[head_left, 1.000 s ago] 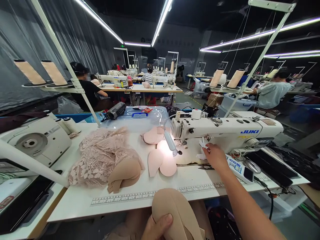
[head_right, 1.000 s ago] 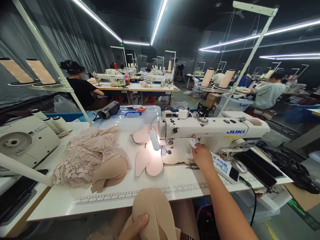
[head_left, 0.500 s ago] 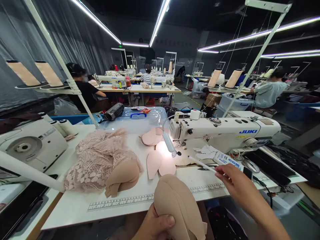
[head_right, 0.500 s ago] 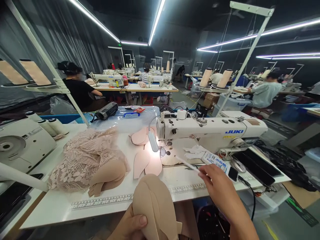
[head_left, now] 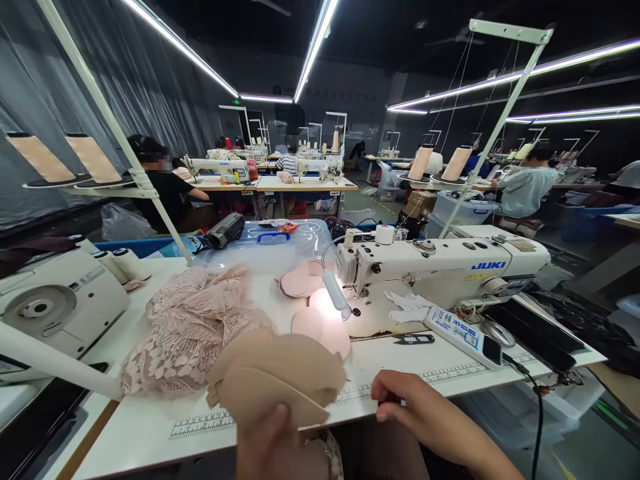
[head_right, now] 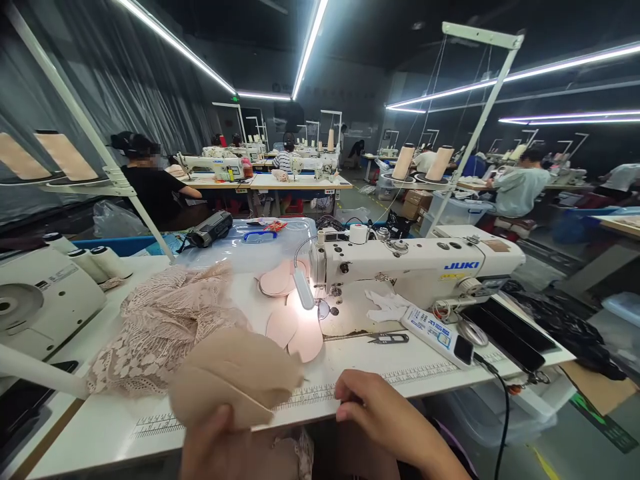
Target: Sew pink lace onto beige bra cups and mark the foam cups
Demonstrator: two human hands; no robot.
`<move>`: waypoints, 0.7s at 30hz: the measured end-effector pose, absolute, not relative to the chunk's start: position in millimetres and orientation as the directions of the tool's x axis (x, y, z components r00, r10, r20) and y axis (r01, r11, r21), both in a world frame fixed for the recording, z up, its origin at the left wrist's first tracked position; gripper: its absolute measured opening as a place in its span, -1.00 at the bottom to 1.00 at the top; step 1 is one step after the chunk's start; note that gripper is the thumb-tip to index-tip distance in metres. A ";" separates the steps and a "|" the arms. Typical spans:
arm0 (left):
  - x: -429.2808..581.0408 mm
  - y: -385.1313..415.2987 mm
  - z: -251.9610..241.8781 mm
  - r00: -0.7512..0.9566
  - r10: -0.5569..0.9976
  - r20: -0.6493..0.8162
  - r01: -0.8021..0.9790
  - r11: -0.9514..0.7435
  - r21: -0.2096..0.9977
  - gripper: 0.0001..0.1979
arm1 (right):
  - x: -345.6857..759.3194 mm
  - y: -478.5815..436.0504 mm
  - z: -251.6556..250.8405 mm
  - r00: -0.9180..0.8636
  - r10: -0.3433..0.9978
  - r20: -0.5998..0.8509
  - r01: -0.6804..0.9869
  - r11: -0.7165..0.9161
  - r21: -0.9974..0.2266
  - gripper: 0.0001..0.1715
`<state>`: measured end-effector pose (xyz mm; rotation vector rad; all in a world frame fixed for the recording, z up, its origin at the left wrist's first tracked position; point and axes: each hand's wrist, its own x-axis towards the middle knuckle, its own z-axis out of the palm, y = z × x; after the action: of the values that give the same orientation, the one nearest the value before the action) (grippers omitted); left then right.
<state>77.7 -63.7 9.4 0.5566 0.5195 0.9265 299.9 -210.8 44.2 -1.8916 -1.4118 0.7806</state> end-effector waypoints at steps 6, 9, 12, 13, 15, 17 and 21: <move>84.2 -37.0 22.2 0.523 0.850 -0.058 -0.543 0.385 0.746 -0.35 | 389.2 -198.6 25.4 0.514 0.820 0.251 0.749 -0.287 -0.597 -0.78; 96.8 -42.5 28.8 0.607 0.789 -0.089 -0.505 0.470 0.724 -0.35 | 409.8 -183.8 19.9 0.533 0.785 0.316 0.763 -0.283 -0.581 -0.65; 103.4 -47.1 31.2 0.708 0.696 -0.120 -0.437 0.565 0.700 -0.41 | 381.8 -171.9 25.7 0.466 0.825 0.320 0.754 -0.181 -0.631 -0.58; 104.3 -48.3 30.6 0.738 0.664 -0.121 -0.418 0.590 0.691 -0.44 | 364.1 -169.0 30.1 0.419 0.864 0.280 0.730 -0.136 -0.670 -0.59; 105.1 -50.4 28.1 0.784 0.611 -0.115 -0.388 0.625 0.677 -0.51 | 324.5 -163.5 39.5 0.171 0.984 0.051 0.500 -0.042 -0.865 -0.63; 105.1 -52.0 25.3 0.810 0.577 -0.104 -0.367 0.638 0.677 -0.52 | 288.6 -157.7 46.5 0.012 0.996 -0.093 0.119 -0.094 -0.988 -0.63; 101.2 -52.9 26.8 0.842 0.532 -0.095 -0.331 0.646 0.688 -0.52 | 252.8 -151.6 47.7 -0.025 0.975 -0.221 -0.203 -0.221 -0.954 -0.52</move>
<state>101.2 -52.9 26.8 0.7144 0.3021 0.4990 252.8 -151.6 47.7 -1.2111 -0.9412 1.4626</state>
